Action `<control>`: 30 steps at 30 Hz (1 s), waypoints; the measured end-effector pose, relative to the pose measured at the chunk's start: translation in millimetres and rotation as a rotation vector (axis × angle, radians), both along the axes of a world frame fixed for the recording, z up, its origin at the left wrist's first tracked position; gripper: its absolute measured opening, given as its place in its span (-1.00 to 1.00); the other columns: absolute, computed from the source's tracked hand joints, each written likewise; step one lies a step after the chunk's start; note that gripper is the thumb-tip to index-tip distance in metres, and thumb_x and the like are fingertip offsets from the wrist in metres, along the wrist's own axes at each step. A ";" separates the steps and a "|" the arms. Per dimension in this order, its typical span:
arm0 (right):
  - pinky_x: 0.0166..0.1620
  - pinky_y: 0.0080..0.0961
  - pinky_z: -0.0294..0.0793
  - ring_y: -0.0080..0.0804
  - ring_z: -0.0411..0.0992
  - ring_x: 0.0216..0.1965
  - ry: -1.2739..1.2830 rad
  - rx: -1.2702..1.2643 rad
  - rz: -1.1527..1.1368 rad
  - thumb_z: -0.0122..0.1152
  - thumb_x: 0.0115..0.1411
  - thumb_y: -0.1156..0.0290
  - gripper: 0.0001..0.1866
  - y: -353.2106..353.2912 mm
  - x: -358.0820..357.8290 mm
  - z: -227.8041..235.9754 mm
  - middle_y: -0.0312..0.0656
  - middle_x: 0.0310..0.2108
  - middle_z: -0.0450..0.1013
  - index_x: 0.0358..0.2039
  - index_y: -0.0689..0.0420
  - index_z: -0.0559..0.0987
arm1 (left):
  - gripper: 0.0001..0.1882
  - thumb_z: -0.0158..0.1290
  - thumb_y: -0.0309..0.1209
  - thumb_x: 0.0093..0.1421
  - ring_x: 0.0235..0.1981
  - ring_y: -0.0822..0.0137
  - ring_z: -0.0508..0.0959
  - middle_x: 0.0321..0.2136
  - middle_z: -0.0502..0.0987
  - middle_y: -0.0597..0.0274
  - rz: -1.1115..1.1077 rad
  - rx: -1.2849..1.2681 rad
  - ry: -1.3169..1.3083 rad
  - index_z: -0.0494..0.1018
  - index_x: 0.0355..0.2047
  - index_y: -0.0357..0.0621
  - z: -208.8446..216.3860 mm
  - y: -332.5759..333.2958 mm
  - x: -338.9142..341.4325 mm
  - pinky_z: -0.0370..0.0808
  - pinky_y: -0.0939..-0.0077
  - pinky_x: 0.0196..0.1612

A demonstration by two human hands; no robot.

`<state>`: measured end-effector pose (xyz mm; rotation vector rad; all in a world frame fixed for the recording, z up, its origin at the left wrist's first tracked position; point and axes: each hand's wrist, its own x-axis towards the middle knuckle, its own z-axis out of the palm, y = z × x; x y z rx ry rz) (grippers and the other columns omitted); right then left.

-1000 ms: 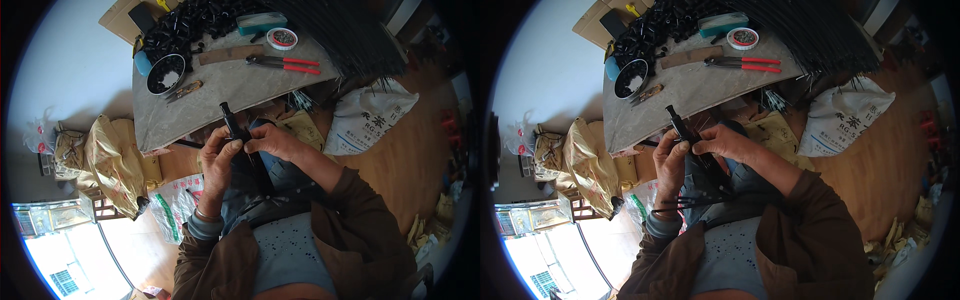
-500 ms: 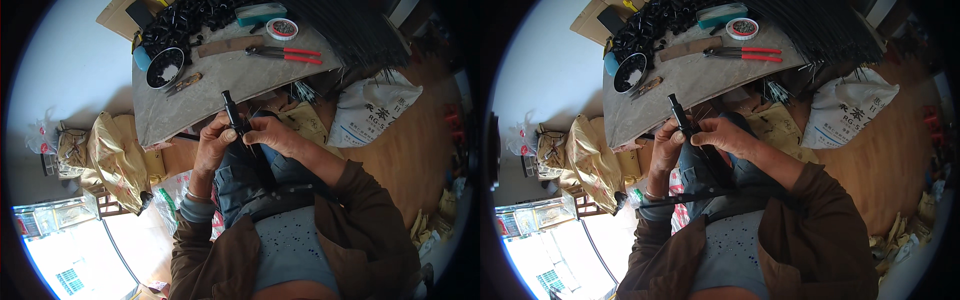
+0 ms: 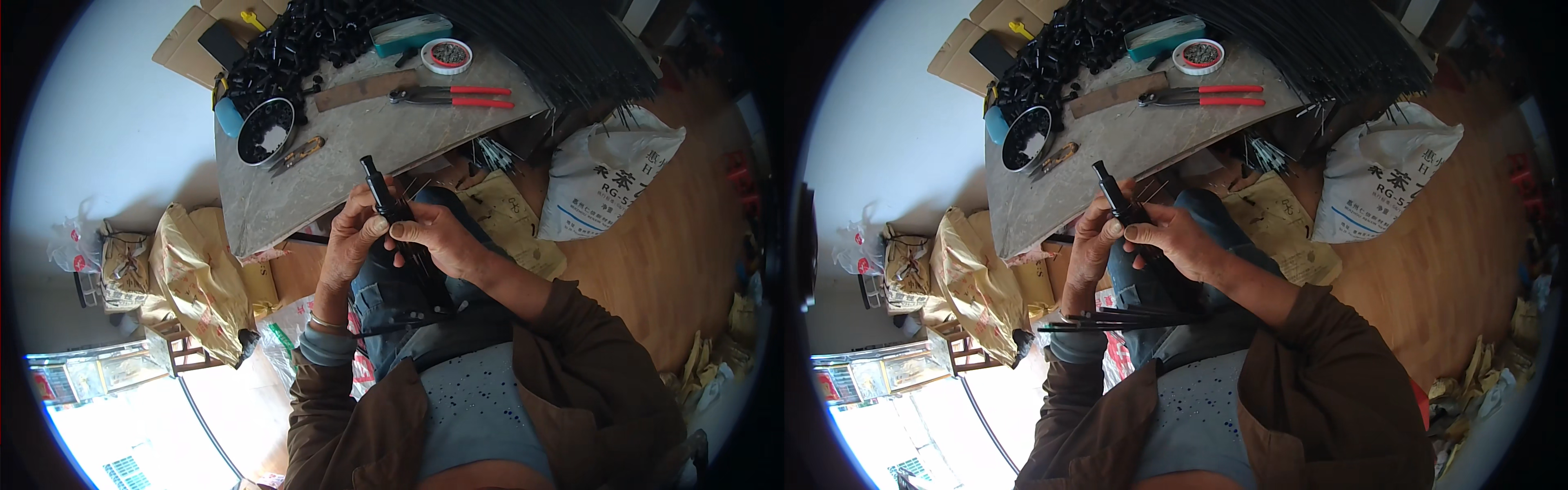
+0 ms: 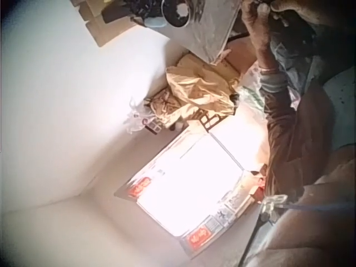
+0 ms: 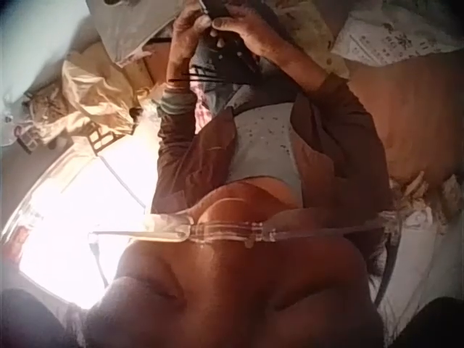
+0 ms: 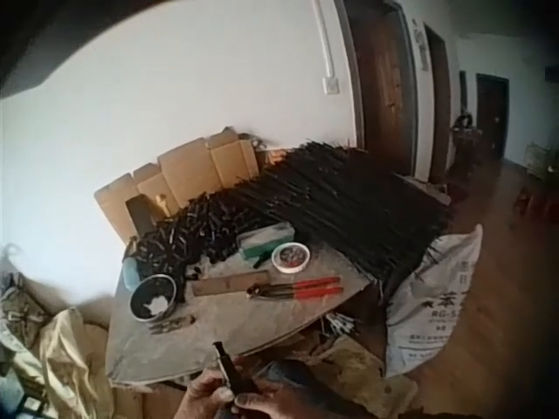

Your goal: Assembling wire bundles by attaching caps and using pliers.

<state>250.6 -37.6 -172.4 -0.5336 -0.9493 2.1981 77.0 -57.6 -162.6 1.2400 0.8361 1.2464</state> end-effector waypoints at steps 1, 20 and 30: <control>-0.37 -0.57 0.51 -0.56 0.43 -0.30 0.002 0.005 -0.007 0.25 0.18 0.31 -0.73 0.8 0.7 0.8 -0.28 -0.30 0.45 -0.18 0.20 0.52 | -0.61 0.13 -0.34 0.18 -0.11 0.41 0.44 0.11 0.28 0.18 -0.007 0.005 0.002 0.41 0.00 -0.20 1.2 1.1 1.5 0.48 0.58 -0.26; -0.28 -0.76 0.41 -0.72 0.38 -0.37 -0.125 0.235 -0.454 0.12 0.22 0.52 -0.81 7.9 -23.9 4.6 -0.37 -0.38 0.46 -0.13 0.23 0.50 | -0.73 0.10 -0.52 0.19 -0.38 0.58 0.48 -0.32 0.53 0.30 0.629 -0.113 0.113 0.46 -0.09 -0.31 27.4 -0.7 51.8 0.43 0.71 -0.27; -0.31 -0.73 0.42 -0.63 0.43 -0.26 -0.369 0.761 -0.686 0.27 0.12 0.50 -0.71 7.5 -19.5 0.2 -0.26 -0.27 0.46 -0.12 0.23 0.51 | -0.74 0.11 -0.56 0.17 -0.28 0.53 0.53 -0.29 0.59 0.26 0.578 -0.078 0.056 0.49 -0.11 -0.34 28.6 -6.6 43.1 0.46 0.67 -0.18</control>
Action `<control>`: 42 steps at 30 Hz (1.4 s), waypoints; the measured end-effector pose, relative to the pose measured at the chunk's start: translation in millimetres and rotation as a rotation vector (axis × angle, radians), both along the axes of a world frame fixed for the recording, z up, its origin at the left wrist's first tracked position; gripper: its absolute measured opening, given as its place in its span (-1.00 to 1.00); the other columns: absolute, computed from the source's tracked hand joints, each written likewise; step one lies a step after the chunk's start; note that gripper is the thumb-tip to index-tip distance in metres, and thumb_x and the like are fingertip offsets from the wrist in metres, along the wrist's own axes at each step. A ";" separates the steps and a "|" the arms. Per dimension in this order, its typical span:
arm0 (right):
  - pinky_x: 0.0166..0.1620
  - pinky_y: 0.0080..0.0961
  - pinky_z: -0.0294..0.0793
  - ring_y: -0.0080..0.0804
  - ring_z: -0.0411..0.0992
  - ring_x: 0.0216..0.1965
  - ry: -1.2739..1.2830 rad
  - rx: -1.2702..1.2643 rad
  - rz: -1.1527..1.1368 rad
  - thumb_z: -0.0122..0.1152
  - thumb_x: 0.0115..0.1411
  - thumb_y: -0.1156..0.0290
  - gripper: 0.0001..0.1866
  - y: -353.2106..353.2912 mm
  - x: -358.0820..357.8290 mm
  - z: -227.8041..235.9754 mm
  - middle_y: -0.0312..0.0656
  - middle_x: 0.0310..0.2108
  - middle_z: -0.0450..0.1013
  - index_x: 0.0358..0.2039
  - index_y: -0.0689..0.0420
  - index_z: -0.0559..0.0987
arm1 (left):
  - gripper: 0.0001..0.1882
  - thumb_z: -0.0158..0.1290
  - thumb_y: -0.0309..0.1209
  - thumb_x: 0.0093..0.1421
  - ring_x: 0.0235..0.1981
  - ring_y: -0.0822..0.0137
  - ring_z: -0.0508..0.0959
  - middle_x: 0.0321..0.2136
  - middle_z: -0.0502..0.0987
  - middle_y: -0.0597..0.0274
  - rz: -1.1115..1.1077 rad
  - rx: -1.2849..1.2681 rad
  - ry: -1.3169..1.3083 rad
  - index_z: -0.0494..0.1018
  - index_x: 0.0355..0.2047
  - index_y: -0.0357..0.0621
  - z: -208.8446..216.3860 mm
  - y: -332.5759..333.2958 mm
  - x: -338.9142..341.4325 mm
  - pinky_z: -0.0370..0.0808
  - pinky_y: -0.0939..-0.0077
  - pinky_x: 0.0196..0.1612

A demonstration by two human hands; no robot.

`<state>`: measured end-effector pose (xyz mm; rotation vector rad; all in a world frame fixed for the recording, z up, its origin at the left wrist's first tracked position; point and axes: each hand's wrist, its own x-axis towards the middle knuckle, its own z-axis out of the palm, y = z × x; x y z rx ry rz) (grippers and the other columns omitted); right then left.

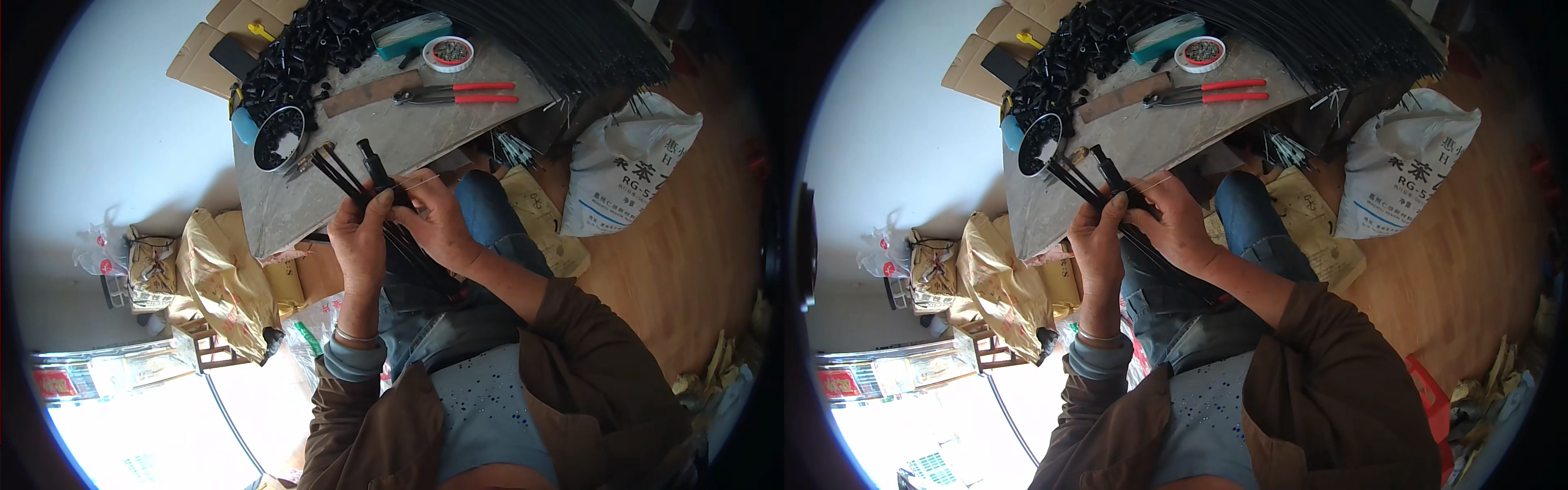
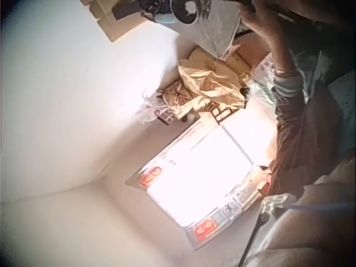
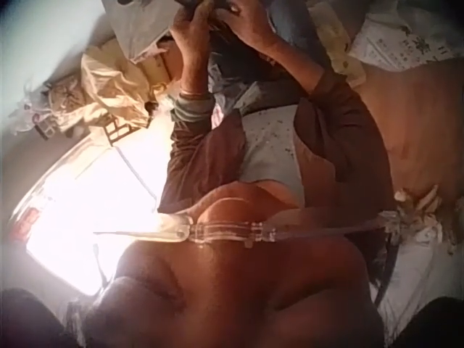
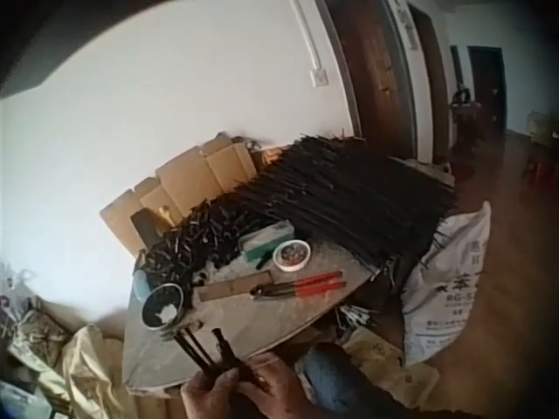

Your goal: Assembling wire bundles by attaching caps and using pliers.

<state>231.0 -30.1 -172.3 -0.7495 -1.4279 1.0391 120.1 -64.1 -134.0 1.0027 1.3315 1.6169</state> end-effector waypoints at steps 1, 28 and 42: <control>-0.32 -0.73 0.41 -0.61 0.45 -0.29 -0.004 0.010 -0.024 0.29 0.11 0.49 -0.73 -1.0 1.9 6.4 -0.27 -0.31 0.47 -0.16 0.23 0.52 | -0.74 0.11 -0.56 0.17 -0.28 0.53 0.53 -0.29 0.59 0.26 -0.002 -0.003 0.004 0.49 -0.11 -0.34 -0.8 -1.6 -1.2 0.46 0.67 -0.18; -0.48 -0.79 0.30 -0.77 0.34 -0.52 -0.040 -0.637 0.682 0.33 0.11 0.28 -0.81 22.7 26.2 10.3 -0.46 -0.55 0.43 -0.46 0.11 0.57 | -0.74 0.08 -0.49 0.23 -0.24 0.51 0.51 -0.24 0.57 0.27 0.136 0.101 -0.004 0.49 -0.07 -0.26 -8.4 -25.5 6.9 0.44 0.61 -0.10; -0.53 -0.76 0.26 -0.77 0.32 -0.54 -0.094 -0.540 0.509 0.37 0.08 0.27 -0.76 13.7 22.0 11.6 -0.43 -0.57 0.42 -0.48 0.17 0.54 | -0.75 0.04 -0.45 0.27 -0.25 0.55 0.50 -0.26 0.57 0.28 0.110 0.048 0.011 0.48 -0.07 -0.28 -1.4 -22.6 10.3 0.43 0.67 -0.14</control>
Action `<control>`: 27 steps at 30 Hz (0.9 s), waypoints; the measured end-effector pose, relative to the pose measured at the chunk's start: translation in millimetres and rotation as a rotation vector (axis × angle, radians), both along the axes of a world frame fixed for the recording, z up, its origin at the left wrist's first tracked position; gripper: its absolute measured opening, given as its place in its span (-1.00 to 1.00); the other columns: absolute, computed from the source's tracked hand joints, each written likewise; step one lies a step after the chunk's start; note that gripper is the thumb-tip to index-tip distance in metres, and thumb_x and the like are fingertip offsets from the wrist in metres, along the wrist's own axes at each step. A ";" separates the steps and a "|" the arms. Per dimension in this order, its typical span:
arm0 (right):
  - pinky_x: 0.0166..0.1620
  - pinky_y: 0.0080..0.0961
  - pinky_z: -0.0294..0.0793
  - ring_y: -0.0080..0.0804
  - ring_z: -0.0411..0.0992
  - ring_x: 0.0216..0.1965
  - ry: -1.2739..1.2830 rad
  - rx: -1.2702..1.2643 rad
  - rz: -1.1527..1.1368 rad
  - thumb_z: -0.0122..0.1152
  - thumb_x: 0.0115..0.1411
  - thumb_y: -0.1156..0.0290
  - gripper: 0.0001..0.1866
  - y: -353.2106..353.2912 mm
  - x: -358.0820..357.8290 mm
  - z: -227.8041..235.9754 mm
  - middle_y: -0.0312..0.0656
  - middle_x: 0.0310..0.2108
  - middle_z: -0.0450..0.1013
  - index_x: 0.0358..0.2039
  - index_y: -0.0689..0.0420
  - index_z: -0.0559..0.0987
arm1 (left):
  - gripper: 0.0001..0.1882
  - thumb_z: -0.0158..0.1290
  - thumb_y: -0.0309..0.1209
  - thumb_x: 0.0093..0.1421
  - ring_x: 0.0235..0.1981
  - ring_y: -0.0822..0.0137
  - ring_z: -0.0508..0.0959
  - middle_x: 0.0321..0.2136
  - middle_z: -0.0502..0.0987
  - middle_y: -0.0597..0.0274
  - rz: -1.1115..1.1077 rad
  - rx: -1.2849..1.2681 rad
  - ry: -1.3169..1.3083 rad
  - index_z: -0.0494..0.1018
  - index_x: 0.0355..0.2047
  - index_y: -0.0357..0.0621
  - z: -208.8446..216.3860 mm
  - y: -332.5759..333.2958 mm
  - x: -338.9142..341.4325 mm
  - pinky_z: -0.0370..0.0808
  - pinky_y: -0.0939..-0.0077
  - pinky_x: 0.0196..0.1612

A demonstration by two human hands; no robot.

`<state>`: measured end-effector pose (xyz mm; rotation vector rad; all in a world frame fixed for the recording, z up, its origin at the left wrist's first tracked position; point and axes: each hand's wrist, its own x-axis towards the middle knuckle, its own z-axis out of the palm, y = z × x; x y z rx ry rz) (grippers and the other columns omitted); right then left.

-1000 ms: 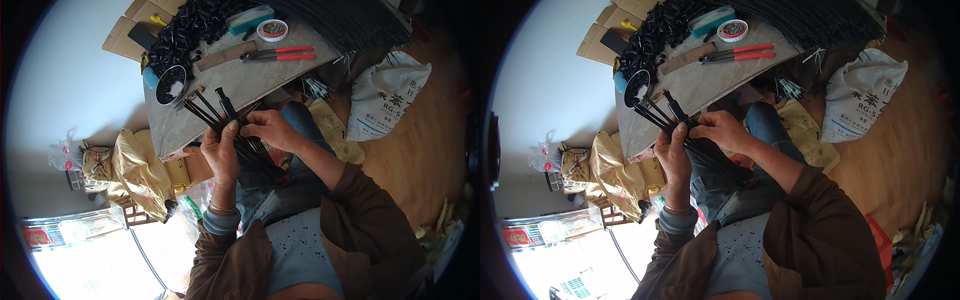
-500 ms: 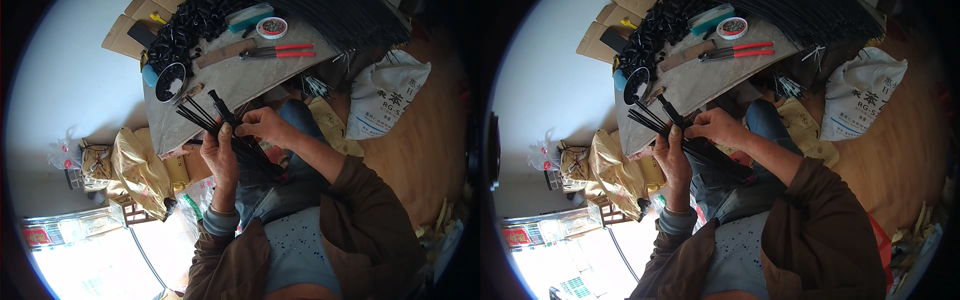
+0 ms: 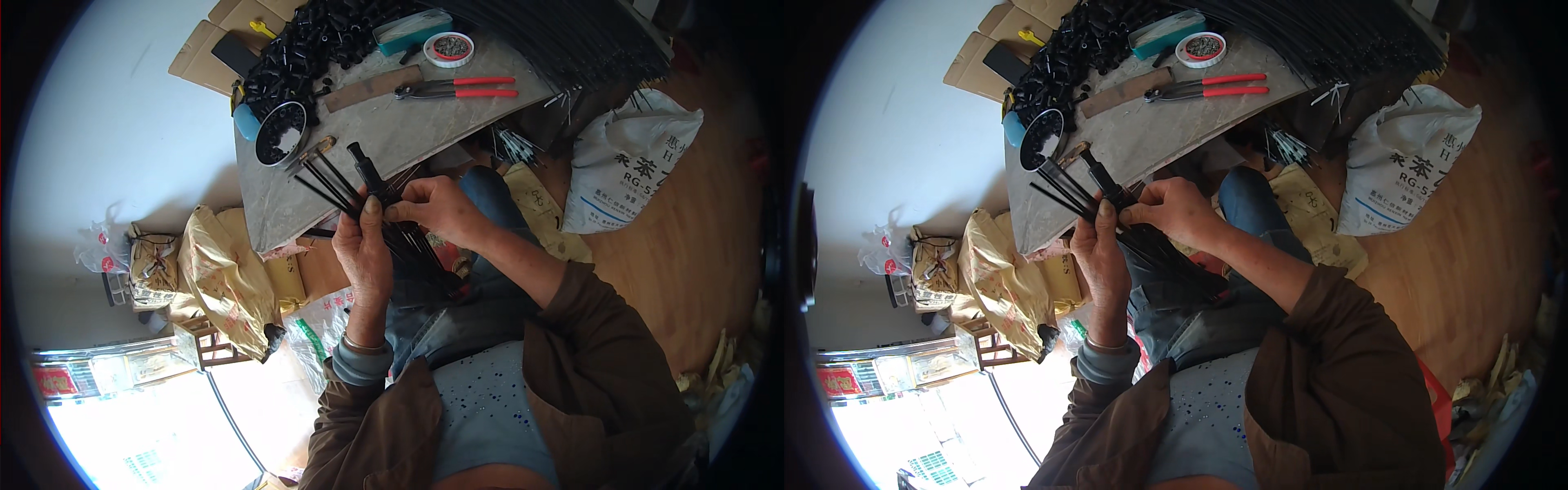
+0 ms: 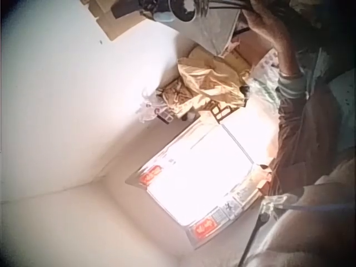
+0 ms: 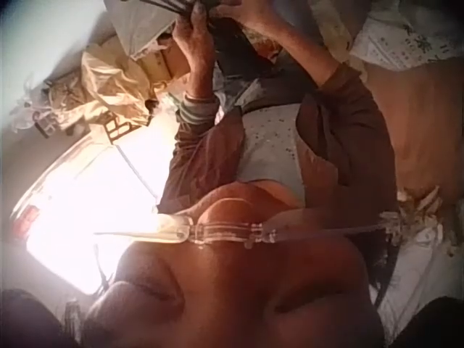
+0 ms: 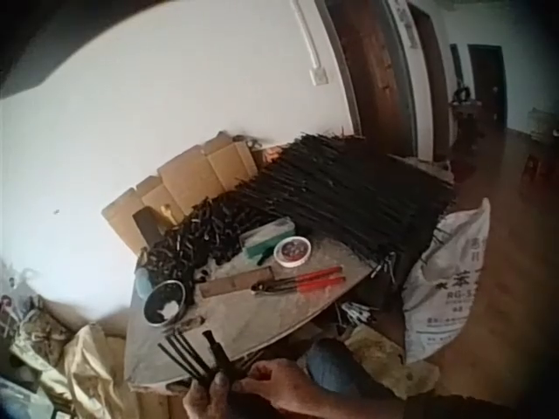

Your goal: Assembling wire bundles by attaching caps and using pliers.

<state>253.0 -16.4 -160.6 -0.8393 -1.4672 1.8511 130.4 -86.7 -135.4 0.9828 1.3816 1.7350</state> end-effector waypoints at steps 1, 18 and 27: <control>-0.53 -0.76 0.23 -0.78 0.30 -0.54 -0.010 0.086 -0.049 0.37 0.08 0.28 -0.76 -0.6 -1.2 -1.9 -0.43 -0.58 0.41 -0.49 0.17 0.54 | -0.75 0.04 -0.45 0.27 -0.25 0.55 0.50 -0.26 0.57 0.28 -0.001 0.001 -0.001 0.48 -0.07 -0.28 2.9 0.8 -0.2 0.43 0.67 -0.14; -0.48 -0.71 0.39 -0.72 0.37 -0.51 -0.077 0.026 0.074 0.37 0.07 0.24 -0.76 2.8 -3.0 1.7 -0.44 -0.55 0.44 -0.51 0.13 0.55 | -0.74 0.12 -0.41 0.21 -0.23 0.49 0.51 -0.23 0.58 0.25 -0.140 -0.098 0.002 0.50 -0.13 -0.28 8.8 3.5 -21.8 0.42 0.57 -0.08; -0.51 -0.69 0.36 -0.67 0.36 -0.56 -0.010 -0.120 0.130 0.40 0.03 0.14 -0.66 5.9 -2.0 -0.9 -0.40 -0.59 0.42 -0.54 0.15 0.53 | -0.70 0.11 -0.41 0.21 -0.16 0.40 0.53 -0.17 0.57 0.19 -0.244 -0.043 -0.115 0.47 -0.07 -0.27 10.0 1.3 -25.2 0.43 0.49 -0.02</control>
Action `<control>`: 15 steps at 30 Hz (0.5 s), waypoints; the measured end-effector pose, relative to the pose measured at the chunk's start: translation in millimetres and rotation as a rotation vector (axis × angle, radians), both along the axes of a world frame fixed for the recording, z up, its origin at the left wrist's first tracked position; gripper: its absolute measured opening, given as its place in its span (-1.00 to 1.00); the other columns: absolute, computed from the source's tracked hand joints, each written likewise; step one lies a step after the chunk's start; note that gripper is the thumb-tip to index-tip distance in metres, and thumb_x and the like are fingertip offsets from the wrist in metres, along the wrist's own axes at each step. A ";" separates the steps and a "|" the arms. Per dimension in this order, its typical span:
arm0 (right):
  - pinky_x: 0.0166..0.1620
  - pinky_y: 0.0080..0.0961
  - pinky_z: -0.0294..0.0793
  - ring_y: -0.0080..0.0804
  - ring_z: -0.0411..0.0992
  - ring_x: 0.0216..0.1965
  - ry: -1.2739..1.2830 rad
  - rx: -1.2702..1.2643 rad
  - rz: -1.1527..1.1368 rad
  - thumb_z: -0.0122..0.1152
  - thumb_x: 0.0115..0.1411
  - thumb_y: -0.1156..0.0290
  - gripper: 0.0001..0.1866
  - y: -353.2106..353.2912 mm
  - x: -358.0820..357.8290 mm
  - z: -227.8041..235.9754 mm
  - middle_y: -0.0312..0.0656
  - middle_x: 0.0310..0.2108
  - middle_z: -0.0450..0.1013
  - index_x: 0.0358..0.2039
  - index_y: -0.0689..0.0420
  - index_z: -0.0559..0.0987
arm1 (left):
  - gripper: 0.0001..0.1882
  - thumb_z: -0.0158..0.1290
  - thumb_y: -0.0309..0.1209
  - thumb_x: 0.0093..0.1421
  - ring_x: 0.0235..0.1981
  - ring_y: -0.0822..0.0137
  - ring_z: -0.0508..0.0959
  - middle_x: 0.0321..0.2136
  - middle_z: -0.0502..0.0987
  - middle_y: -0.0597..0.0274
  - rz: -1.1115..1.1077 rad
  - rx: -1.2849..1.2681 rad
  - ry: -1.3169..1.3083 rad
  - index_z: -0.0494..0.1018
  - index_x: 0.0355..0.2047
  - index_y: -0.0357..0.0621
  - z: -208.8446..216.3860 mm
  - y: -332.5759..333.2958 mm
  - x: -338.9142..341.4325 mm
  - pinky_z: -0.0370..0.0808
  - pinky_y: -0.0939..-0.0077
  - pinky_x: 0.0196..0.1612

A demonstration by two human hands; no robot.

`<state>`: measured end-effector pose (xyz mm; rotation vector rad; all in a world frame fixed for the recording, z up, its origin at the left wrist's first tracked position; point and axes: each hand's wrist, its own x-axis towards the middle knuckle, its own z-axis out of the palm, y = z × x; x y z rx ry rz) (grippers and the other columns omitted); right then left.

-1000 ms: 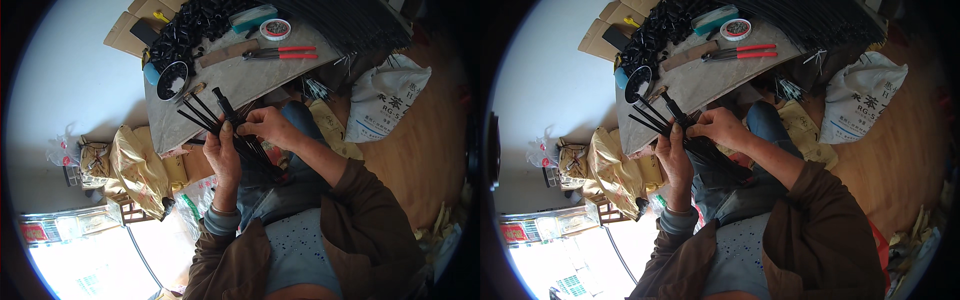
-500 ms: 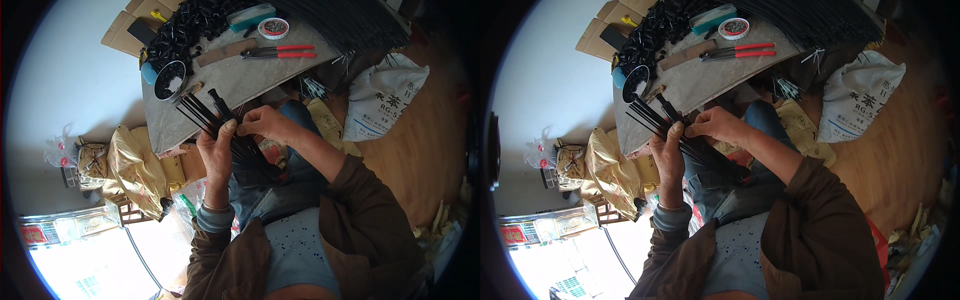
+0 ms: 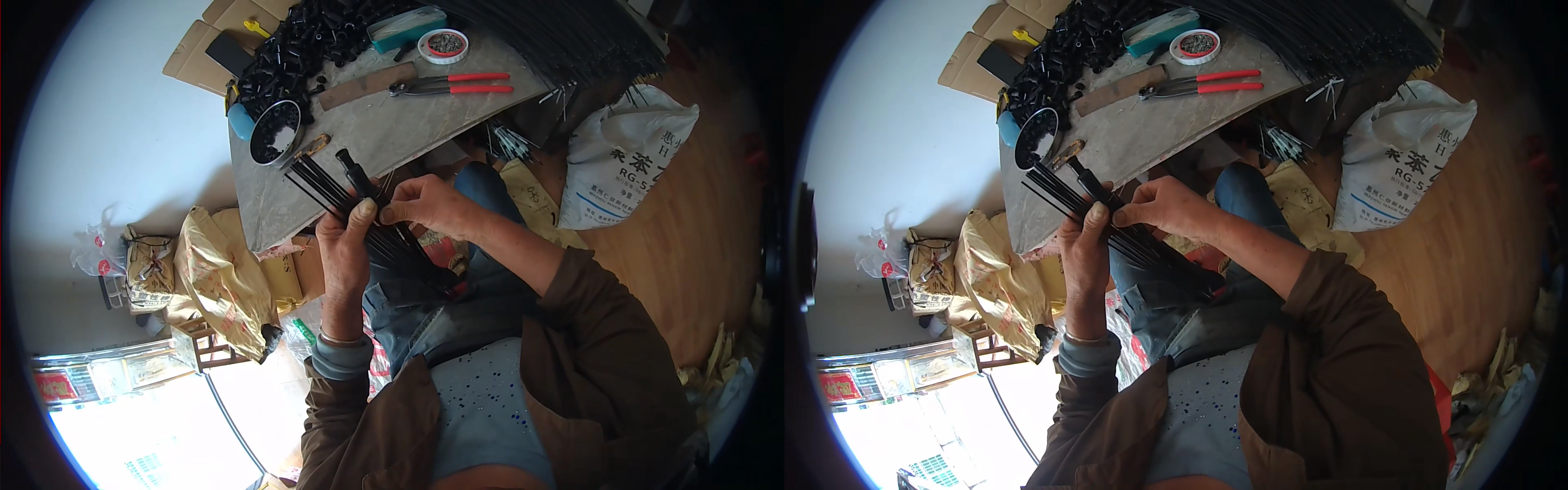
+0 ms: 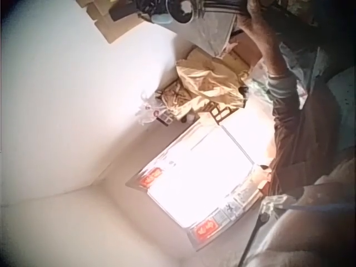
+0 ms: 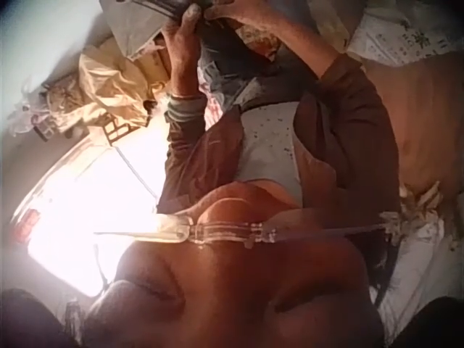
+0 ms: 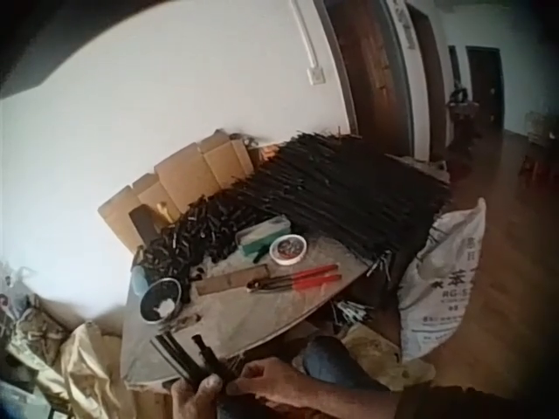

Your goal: Assembling wire bundles by attaching caps and using pliers.

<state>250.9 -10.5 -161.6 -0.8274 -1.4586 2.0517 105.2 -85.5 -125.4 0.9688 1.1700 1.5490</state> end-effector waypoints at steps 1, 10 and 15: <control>-0.54 -0.67 0.33 -0.65 0.34 -0.60 0.047 -0.057 -0.031 0.42 0.01 0.09 -0.61 -0.4 -1.0 -2.5 -0.38 -0.63 0.40 -0.57 0.17 0.52 | -0.70 0.11 -0.41 0.21 -0.16 0.40 0.53 -0.17 0.57 0.19 -0.003 0.002 -0.001 0.47 -0.07 -0.27 0.0 0.9 0.7 0.43 0.49 -0.02; -0.58 -0.64 0.22 -0.68 0.29 -0.62 0.039 0.132 -0.082 0.42 0.00 0.03 -0.54 -9.5 -1.4 9.8 -0.42 -0.71 0.33 -0.62 0.18 0.50 | -0.71 0.12 -0.44 0.18 -0.24 0.42 0.54 -0.22 0.57 0.19 -0.099 -0.014 -0.250 0.47 -0.10 -0.30 -5.6 3.4 -12.7 0.45 0.52 -0.07; -0.50 -0.65 0.41 -0.66 0.36 -0.54 -0.015 0.017 0.003 0.43 -0.01 0.07 -0.59 -5.7 -0.1 13.0 -0.41 -0.61 0.37 -0.58 0.13 0.49 | -0.70 0.08 -0.44 0.22 -0.15 0.31 0.54 -0.14 0.53 0.18 -0.178 0.062 -0.199 0.43 -0.04 -0.25 -13.6 2.7 -19.3 0.41 0.42 0.01</control>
